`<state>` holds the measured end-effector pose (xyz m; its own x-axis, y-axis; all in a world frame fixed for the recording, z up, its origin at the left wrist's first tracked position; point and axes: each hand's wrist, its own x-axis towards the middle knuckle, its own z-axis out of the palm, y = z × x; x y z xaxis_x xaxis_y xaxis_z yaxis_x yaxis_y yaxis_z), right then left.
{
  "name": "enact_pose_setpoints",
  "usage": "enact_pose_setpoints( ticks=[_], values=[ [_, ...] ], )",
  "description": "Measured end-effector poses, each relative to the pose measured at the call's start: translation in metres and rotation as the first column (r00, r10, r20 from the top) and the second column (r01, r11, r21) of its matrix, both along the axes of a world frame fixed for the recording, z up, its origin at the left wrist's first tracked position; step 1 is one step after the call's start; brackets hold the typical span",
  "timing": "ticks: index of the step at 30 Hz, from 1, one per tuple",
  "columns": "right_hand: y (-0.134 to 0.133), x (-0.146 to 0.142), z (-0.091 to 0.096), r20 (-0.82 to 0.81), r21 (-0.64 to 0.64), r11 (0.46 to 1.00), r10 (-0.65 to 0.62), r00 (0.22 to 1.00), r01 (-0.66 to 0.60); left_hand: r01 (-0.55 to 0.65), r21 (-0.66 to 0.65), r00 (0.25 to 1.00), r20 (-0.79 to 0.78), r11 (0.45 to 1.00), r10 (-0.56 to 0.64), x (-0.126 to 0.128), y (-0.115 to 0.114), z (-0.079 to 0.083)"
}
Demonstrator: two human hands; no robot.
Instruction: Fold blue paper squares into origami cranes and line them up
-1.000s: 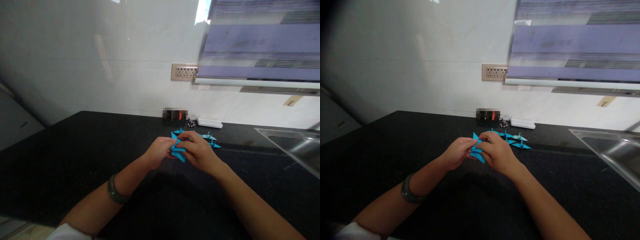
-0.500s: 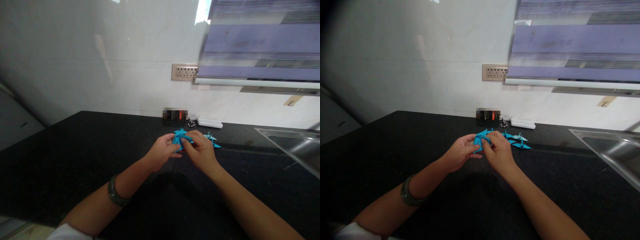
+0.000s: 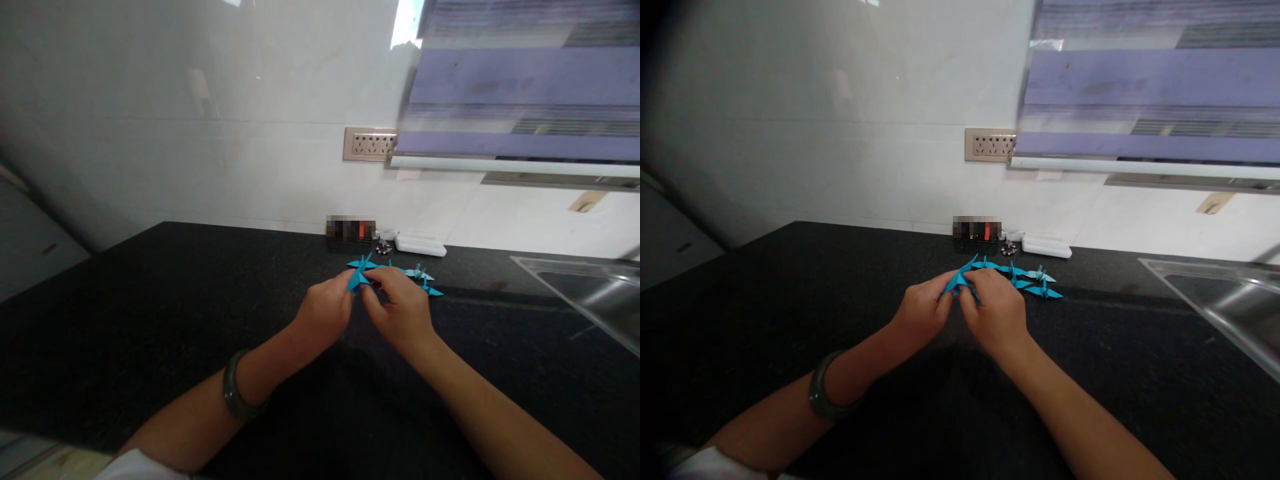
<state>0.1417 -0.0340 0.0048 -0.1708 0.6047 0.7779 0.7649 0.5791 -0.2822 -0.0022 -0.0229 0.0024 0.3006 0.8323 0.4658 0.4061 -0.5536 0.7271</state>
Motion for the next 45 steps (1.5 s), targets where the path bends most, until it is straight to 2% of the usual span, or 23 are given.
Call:
enact_pose_setpoints(
  ticks=[8, 15, 20, 27, 31, 33, 39, 45],
  values=[
    [0.000, 0.001, -0.001, 0.072, 0.139, 0.989, -0.056, 0.996, 0.045, -0.031, 0.077, 0.991, -0.128, 0.997, 0.041, 0.001, -0.004, -0.001],
    [0.003, 0.006, -0.004, 0.109, 0.218, 0.976, 0.003, 0.994, -0.027, -0.017, 0.177, 0.957, -0.282, 0.984, 0.068, 0.001, -0.005, 0.003],
    [0.006, 0.010, -0.007, 0.105, 0.222, 0.972, 0.050, 0.993, -0.072, -0.033, 0.159, 0.951, -0.300, 0.987, 0.080, 0.000, -0.006, 0.009],
    [0.006, 0.004, -0.011, -0.114, 0.011, 1.000, 0.016, 0.993, -0.015, -0.062, 0.064, 0.987, -0.147, 0.996, 0.070, -0.003, 0.003, 0.008],
    [0.006, 0.001, -0.012, -0.164, -0.045, 0.999, 0.002, 0.986, -0.010, 0.037, -0.157, 0.999, 0.017, 0.987, -0.035, -0.002, 0.008, 0.002],
    [0.006, 0.001, -0.013, -0.149, -0.032, 0.999, 0.004, 0.989, -0.009, 0.078, -0.197, 0.993, 0.098, 0.977, -0.060, -0.001, 0.009, 0.000],
    [0.006, 0.005, -0.013, -0.015, 0.067, 0.996, 0.055, 0.998, -0.054, 0.104, -0.255, 0.979, 0.194, 0.961, -0.055, -0.001, 0.007, 0.004],
    [0.010, 0.015, -0.015, 0.090, 0.188, 0.968, 0.149, 0.985, -0.164, 0.112, -0.331, 0.978, 0.206, 0.937, -0.044, -0.003, 0.006, 0.011]
  ],
)
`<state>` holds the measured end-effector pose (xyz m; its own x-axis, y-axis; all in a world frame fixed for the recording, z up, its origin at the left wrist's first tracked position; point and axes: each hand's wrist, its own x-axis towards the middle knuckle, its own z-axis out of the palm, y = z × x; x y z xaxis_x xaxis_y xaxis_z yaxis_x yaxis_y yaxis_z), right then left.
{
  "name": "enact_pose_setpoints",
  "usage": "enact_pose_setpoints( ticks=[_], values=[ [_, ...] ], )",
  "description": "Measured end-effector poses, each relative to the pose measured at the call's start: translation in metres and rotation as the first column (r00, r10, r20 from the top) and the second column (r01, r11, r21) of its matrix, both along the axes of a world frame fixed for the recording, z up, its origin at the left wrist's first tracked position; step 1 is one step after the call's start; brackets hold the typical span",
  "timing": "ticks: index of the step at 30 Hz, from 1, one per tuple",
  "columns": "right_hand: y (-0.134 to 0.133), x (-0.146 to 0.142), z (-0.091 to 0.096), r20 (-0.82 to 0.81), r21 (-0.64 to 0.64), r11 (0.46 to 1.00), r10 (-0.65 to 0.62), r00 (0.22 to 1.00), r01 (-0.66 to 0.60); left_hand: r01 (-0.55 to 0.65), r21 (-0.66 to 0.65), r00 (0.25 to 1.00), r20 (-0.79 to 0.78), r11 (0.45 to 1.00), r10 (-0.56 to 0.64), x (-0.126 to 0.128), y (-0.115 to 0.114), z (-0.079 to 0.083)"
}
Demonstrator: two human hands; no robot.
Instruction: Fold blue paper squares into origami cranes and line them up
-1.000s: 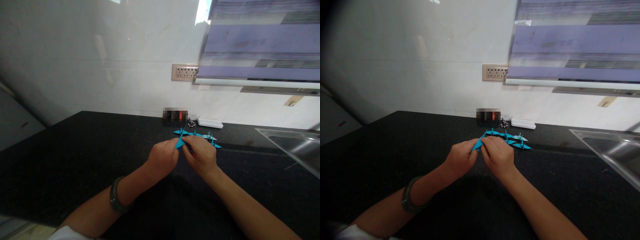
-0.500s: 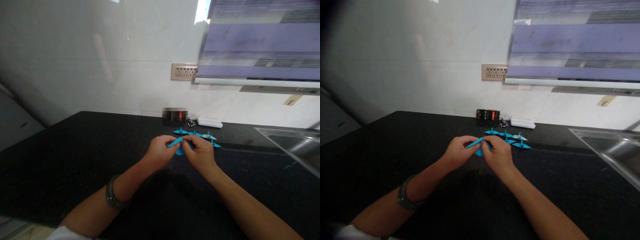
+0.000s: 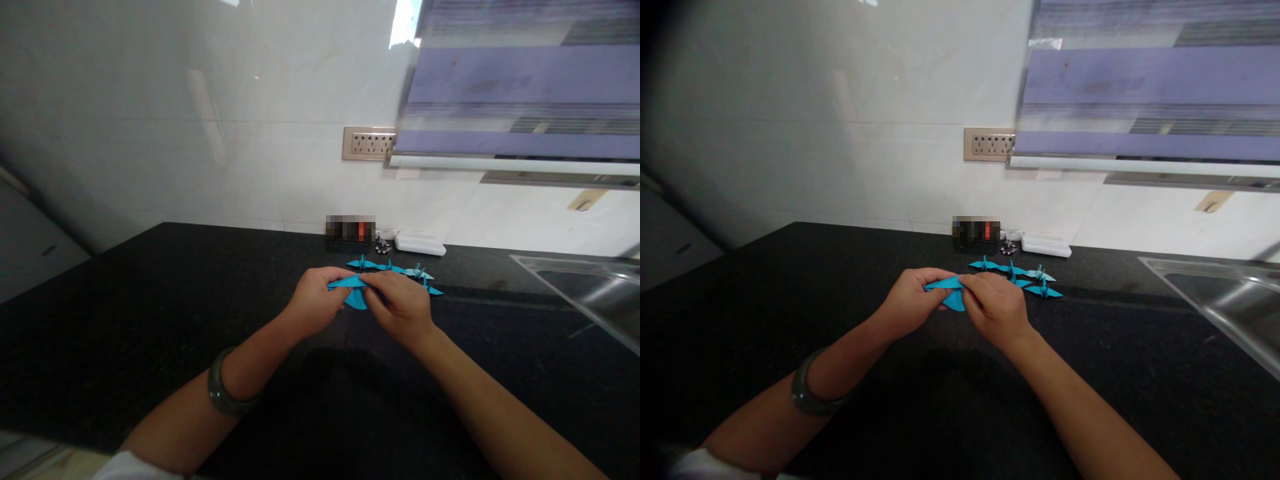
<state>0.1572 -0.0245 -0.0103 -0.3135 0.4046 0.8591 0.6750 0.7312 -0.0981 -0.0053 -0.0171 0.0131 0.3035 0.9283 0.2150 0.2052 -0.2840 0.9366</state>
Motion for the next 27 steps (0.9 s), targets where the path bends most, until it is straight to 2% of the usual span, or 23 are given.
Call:
enact_pose_setpoints(
  ticks=[5, 8, 11, 13, 15, 18, 21, 27],
  values=[
    [0.005, 0.013, -0.006, 0.116, 0.050, 0.991, 0.118, 0.986, -0.124, 0.041, -0.079, 0.999, -0.028, 0.996, -0.043, -0.003, 0.001, 0.003],
    [0.006, 0.014, -0.007, 0.111, 0.028, 0.986, 0.162, 0.980, -0.166, 0.023, -0.071, 0.998, -0.062, 0.997, -0.027, -0.005, 0.003, 0.004],
    [0.002, 0.005, -0.004, -0.008, -0.078, 0.985, 0.155, 0.988, -0.155, -0.003, 0.014, 0.992, -0.129, 1.000, 0.005, -0.007, 0.005, 0.002],
    [-0.002, -0.005, -0.002, -0.089, -0.220, 0.972, 0.061, 0.994, -0.079, -0.026, 0.106, 0.983, -0.180, 0.994, 0.045, -0.008, 0.006, 0.001],
    [-0.003, -0.014, -0.003, -0.190, -0.401, 0.916, -0.103, 0.976, 0.019, -0.048, 0.188, 0.972, -0.219, 0.981, 0.090, -0.008, 0.005, 0.001],
    [-0.003, -0.023, -0.005, -0.353, -0.596, 0.802, -0.200, 0.914, -0.054, -0.081, 0.270, 0.956, -0.252, 0.959, 0.152, -0.006, 0.001, 0.001],
    [-0.002, -0.025, -0.005, -0.440, -0.662, 0.735, -0.222, 0.870, -0.147, -0.097, 0.314, 0.947, -0.264, 0.944, 0.185, -0.003, -0.003, 0.002],
    [-0.002, -0.020, 0.001, -0.460, -0.673, 0.706, -0.168, 0.872, -0.219, -0.097, 0.268, 0.953, -0.253, 0.959, 0.167, -0.004, -0.002, 0.000]
  ],
)
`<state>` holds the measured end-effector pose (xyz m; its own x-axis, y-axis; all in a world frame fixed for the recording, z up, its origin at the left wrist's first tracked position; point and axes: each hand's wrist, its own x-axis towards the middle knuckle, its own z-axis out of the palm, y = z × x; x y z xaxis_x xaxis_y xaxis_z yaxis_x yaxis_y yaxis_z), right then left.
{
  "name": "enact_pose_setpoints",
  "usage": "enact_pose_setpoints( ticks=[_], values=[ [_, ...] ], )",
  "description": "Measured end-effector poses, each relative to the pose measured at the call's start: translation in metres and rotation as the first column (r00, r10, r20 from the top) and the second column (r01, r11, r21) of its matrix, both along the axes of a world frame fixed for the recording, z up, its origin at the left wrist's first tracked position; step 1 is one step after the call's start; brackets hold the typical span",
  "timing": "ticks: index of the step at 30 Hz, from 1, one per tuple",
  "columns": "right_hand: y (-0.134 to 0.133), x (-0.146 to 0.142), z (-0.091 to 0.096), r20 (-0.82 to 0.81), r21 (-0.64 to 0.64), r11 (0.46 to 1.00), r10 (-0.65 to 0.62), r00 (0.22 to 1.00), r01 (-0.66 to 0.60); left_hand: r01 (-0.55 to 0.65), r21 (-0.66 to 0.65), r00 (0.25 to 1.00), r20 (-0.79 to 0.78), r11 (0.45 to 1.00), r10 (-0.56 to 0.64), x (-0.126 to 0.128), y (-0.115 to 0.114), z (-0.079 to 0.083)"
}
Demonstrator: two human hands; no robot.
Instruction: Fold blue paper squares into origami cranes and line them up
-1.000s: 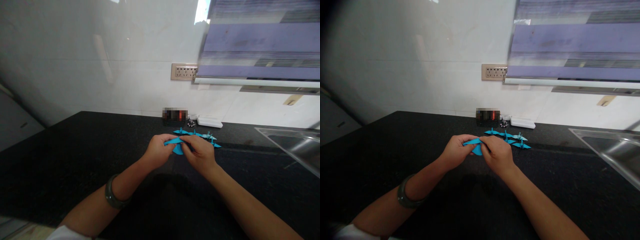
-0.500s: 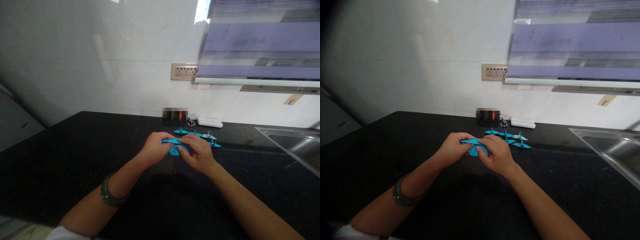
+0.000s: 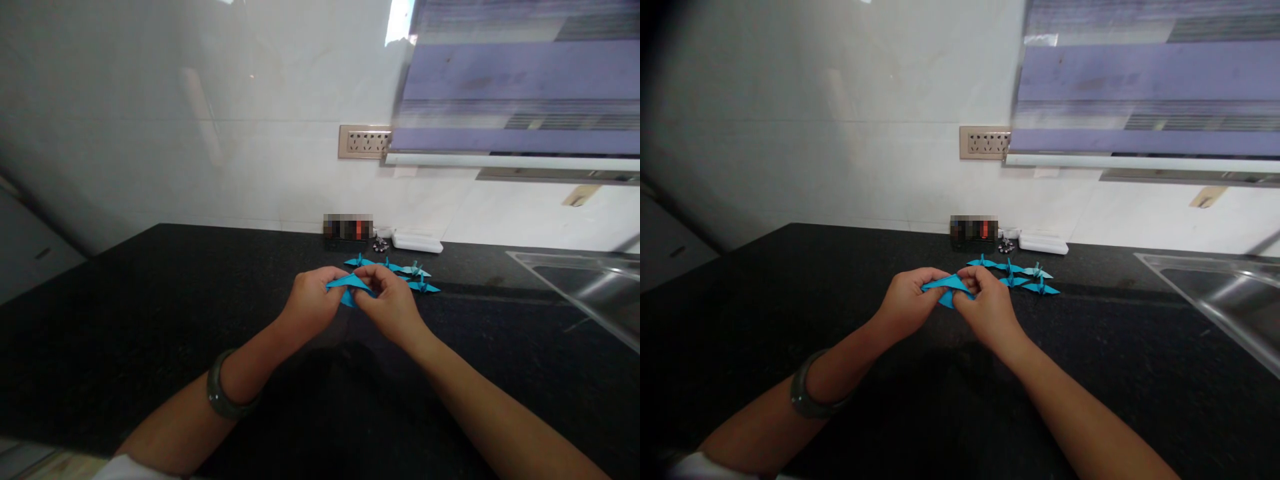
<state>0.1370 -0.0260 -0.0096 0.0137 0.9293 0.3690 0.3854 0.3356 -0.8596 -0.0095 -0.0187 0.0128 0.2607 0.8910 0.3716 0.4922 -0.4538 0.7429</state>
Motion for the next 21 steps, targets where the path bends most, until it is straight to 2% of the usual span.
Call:
enact_pose_setpoints(
  ticks=[4, 9, 12, 15, 17, 19, 21],
  values=[
    [0.002, 0.002, 0.000, -0.037, 0.015, 0.996, 0.085, 0.996, -0.085, -0.010, -0.046, 0.997, 0.079, 0.999, 0.014, -0.002, 0.004, -0.006],
    [0.000, -0.002, -0.005, -0.001, 0.054, 0.998, -0.027, 1.000, 0.027, -0.040, -0.088, 0.961, 0.270, 0.995, 0.063, 0.001, 0.007, -0.012],
    [-0.003, -0.003, -0.004, 0.052, 0.117, 0.992, -0.049, 0.997, 0.043, 0.013, -0.131, 0.928, 0.371, 0.991, 0.037, 0.006, 0.007, -0.012],
    [-0.006, 0.002, 0.004, 0.219, 0.271, 0.962, -0.088, 0.972, 0.026, 0.143, -0.188, 0.905, 0.422, 0.972, -0.052, 0.010, 0.005, -0.014],
    [-0.007, 0.007, 0.010, 0.404, 0.386, 0.921, -0.122, 0.907, -0.048, 0.202, -0.216, 0.893, 0.440, 0.955, -0.089, 0.012, 0.005, -0.016],
    [-0.008, 0.010, 0.014, 0.565, 0.431, 0.888, -0.126, 0.815, -0.161, 0.231, -0.228, 0.888, 0.447, 0.946, -0.109, 0.014, 0.004, -0.018],
    [-0.008, 0.011, 0.014, 0.631, 0.435, 0.868, -0.105, 0.768, -0.239, 0.238, -0.236, 0.880, 0.463, 0.942, -0.106, 0.015, 0.004, -0.019]
  ],
)
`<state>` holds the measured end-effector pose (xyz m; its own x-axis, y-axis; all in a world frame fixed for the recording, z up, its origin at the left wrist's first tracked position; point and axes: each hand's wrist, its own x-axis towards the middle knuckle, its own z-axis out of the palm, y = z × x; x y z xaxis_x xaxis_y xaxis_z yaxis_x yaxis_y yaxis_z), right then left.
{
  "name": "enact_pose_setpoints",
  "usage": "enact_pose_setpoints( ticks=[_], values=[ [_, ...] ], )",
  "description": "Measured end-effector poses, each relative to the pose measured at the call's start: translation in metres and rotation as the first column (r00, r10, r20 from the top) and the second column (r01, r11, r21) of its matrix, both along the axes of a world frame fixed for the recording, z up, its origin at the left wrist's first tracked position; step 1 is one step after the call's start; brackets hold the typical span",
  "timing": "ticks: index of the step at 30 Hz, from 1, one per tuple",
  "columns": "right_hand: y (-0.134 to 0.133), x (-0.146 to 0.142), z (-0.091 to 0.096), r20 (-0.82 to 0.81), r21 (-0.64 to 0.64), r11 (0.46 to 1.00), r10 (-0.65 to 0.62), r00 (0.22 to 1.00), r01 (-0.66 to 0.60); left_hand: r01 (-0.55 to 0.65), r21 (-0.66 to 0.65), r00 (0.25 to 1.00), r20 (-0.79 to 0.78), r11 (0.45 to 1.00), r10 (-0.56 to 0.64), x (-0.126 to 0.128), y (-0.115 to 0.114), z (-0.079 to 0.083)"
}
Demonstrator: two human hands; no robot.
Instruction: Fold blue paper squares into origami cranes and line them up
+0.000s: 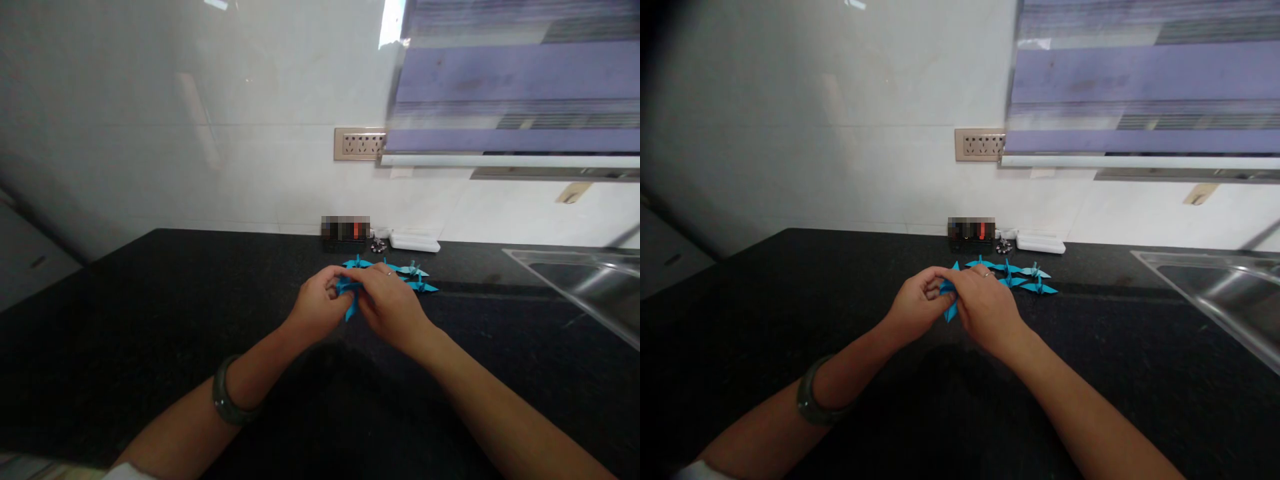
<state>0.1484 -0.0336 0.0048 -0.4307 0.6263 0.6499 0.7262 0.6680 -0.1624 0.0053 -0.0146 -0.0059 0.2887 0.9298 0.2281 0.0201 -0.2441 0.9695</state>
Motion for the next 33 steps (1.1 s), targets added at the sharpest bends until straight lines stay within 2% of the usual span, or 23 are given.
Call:
enact_pose_setpoints(
  ticks=[1, 3, 6, 8, 10, 14, 19, 25, 30, 33],
  values=[
    [0.000, -0.001, -0.001, -0.018, 0.004, 1.000, 0.004, 1.000, -0.004, -0.006, -0.015, 1.000, 0.012, 1.000, 0.006, 0.001, 0.000, 0.000],
    [0.000, -0.003, -0.003, -0.159, -0.011, 0.999, -0.043, 0.986, 0.042, -0.030, -0.075, 0.999, 0.039, 0.997, 0.033, 0.002, -0.001, 0.003],
    [0.000, -0.007, -0.006, -0.367, -0.142, 0.980, -0.182, 0.912, 0.138, -0.076, -0.191, 0.990, 0.099, 0.979, 0.097, 0.003, -0.004, 0.008],
    [0.000, -0.008, -0.006, -0.382, -0.224, 0.961, -0.242, 0.892, 0.165, -0.085, -0.238, 0.984, 0.134, 0.968, 0.120, 0.004, -0.005, 0.010],
    [0.001, -0.007, -0.006, -0.347, -0.252, 0.951, -0.262, 0.901, 0.180, -0.076, -0.247, 0.981, 0.156, 0.966, 0.117, 0.004, -0.005, 0.010],
    [0.004, -0.002, -0.006, -0.271, -0.150, 0.969, -0.231, 0.935, 0.196, -0.062, -0.220, 0.985, 0.142, 0.974, 0.094, 0.005, -0.004, 0.009],
    [0.004, -0.001, -0.005, -0.129, -0.006, 0.993, -0.117, 0.985, 0.118, -0.089, -0.170, 0.995, 0.031, 0.981, 0.095, 0.004, -0.003, 0.008],
    [0.006, -0.001, -0.007, -0.211, 0.089, 0.975, -0.179, 0.961, 0.202, -0.214, -0.012, 0.977, 0.004, 0.977, 0.214, 0.003, -0.004, 0.010],
    [0.008, 0.001, -0.010, -0.217, 0.181, 0.977, -0.073, 0.973, 0.114, -0.167, -0.021, 0.983, 0.072, 0.986, 0.168, 0.002, -0.002, 0.007],
    [0.007, 0.005, -0.010, -0.167, 0.245, 0.965, -0.049, 0.985, 0.090, -0.138, -0.074, 0.981, 0.130, 0.988, 0.147, 0.002, -0.001, 0.008]
  ],
)
